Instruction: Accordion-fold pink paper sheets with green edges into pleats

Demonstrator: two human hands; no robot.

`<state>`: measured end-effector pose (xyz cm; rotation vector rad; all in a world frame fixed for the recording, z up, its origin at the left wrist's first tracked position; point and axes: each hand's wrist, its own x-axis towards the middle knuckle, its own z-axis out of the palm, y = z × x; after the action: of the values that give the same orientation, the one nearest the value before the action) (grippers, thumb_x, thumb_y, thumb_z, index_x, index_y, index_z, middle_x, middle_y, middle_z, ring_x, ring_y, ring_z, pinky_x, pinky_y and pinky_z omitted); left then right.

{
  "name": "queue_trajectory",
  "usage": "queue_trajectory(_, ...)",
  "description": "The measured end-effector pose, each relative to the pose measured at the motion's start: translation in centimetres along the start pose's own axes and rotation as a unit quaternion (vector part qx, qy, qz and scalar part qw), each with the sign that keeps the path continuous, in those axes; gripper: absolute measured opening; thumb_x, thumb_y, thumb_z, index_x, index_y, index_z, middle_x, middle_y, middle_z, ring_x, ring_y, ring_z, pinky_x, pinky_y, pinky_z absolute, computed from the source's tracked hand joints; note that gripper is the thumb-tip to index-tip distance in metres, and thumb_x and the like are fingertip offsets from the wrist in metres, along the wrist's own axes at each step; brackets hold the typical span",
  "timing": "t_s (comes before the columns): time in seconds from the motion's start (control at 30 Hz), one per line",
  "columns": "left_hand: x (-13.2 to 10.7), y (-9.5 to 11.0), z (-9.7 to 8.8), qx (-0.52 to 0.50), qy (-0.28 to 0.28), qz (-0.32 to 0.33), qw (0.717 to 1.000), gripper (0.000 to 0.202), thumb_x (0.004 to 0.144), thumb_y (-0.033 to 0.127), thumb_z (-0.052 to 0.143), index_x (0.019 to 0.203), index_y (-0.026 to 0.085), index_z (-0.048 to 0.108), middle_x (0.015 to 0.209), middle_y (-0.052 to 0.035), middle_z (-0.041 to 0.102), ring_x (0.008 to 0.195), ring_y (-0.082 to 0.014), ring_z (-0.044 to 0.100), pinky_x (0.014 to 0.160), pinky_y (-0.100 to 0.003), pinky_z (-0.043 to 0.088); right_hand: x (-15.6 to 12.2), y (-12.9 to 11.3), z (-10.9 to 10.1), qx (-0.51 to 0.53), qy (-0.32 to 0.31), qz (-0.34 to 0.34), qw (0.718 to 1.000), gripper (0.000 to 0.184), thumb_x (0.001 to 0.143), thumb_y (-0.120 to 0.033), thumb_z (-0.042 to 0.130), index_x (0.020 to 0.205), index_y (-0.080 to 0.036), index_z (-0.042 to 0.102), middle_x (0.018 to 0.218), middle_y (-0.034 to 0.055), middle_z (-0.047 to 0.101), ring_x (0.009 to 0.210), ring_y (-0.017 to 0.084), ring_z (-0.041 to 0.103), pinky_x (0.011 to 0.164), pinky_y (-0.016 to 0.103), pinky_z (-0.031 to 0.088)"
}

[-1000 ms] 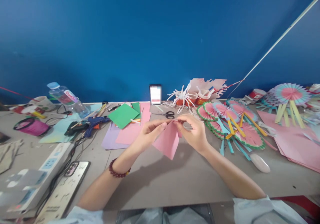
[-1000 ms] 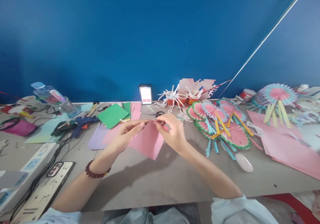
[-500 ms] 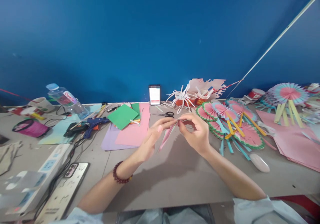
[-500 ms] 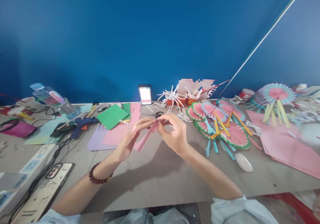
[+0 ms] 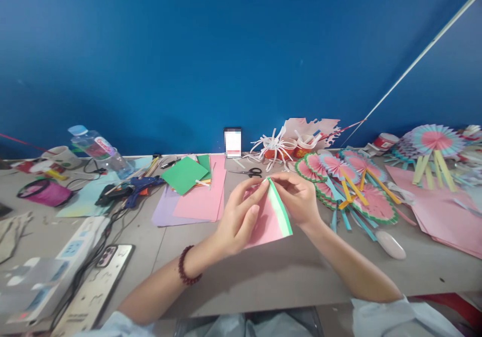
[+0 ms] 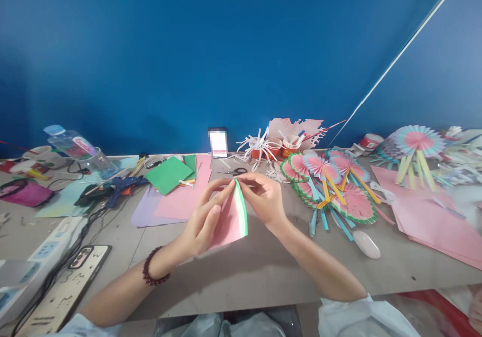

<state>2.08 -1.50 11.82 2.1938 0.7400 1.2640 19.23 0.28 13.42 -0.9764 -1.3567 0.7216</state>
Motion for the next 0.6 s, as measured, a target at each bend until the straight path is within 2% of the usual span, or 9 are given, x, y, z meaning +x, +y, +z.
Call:
queue_trajectory(0.13, 0.2, -0.7, 0.0, 0.049, 0.047, 0.043, 0.997, 0.042, 0.097, 0.023, 0.041, 0.139, 0.026, 0.047, 0.128, -0.0124, 0.053, 0.117, -0.0227, 0.053, 0.100, -0.040, 0.045, 0.0, 0.0, 0.1, 0.024, -0.019, 0.023, 0.999, 0.018, 0.073, -0.038, 0.073, 0.075, -0.021, 0.072, 0.077, 0.0039, 0.074, 0.069, 0.017, 0.069, 0.063, 0.028, 0.058)
queue_trajectory(0.27, 0.7, -1.1, -0.2, 0.030, 0.123, 0.055, 0.990, 0.028, 0.088, 0.015, 0.060, 0.114, 0.025, 0.066, 0.103, -0.0062, 0.067, 0.095, -0.0159, 0.064, 0.085, -0.030, 0.052, -0.1, -0.1, 0.4, 0.051, -0.044, 0.041, 0.997, 0.023, 0.069, -0.042, 0.076, 0.070, -0.020, 0.070, 0.072, 0.0035, 0.072, 0.066, 0.016, 0.068, 0.060, 0.027, 0.057)
queue_trajectory(0.33, 1.0, -1.0, -0.2, 0.003, 0.147, 0.025, 0.989, 0.019, 0.084, 0.017, 0.065, 0.102, 0.022, 0.069, 0.093, -0.0046, 0.070, 0.087, -0.0148, 0.065, 0.079, -0.027, 0.053, -0.2, 0.0, 0.5, 0.061, -0.058, 0.047, 0.995, 0.023, 0.069, -0.042, 0.077, 0.071, -0.020, 0.069, 0.072, 0.0034, 0.071, 0.066, 0.016, 0.067, 0.060, 0.026, 0.056)
queue_trajectory(0.4, 1.2, -1.0, -0.3, -0.031, 0.150, -0.032, 0.988, 0.014, 0.082, 0.022, 0.069, 0.095, 0.020, 0.070, 0.088, -0.0045, 0.071, 0.081, -0.0151, 0.065, 0.075, -0.027, 0.053, -0.3, 0.1, 0.6, 0.064, -0.068, 0.047, 0.995, 0.022, 0.070, -0.040, 0.076, 0.072, -0.020, 0.069, 0.073, 0.0036, 0.071, 0.067, 0.015, 0.067, 0.060, 0.026, 0.056)
queue_trajectory(0.5, 1.4, -1.1, -0.4, -0.087, 0.131, -0.107, 0.982, 0.014, 0.078, 0.030, 0.073, 0.085, 0.018, 0.072, 0.082, -0.0053, 0.071, 0.077, -0.0162, 0.064, 0.072, -0.029, 0.053, -0.3, 0.3, 0.5, 0.058, -0.079, 0.035, 0.995, 0.019, 0.072, -0.038, 0.074, 0.074, -0.020, 0.069, 0.074, 0.0033, 0.071, 0.068, 0.015, 0.067, 0.061, 0.026, 0.055)
queue_trajectory(0.6, 1.5, -1.5, -0.5, -0.120, 0.124, -0.142, 0.975, 0.017, 0.076, 0.035, 0.074, 0.076, 0.018, 0.073, 0.078, -0.0062, 0.071, 0.075, -0.0176, 0.065, 0.072, -0.031, 0.053, -0.3, 0.5, 0.5, 0.052, -0.085, 0.026, 0.995, 0.019, 0.074, -0.039, 0.073, 0.074, -0.020, 0.069, 0.074, 0.0036, 0.070, 0.068, 0.015, 0.067, 0.061, 0.027, 0.055)
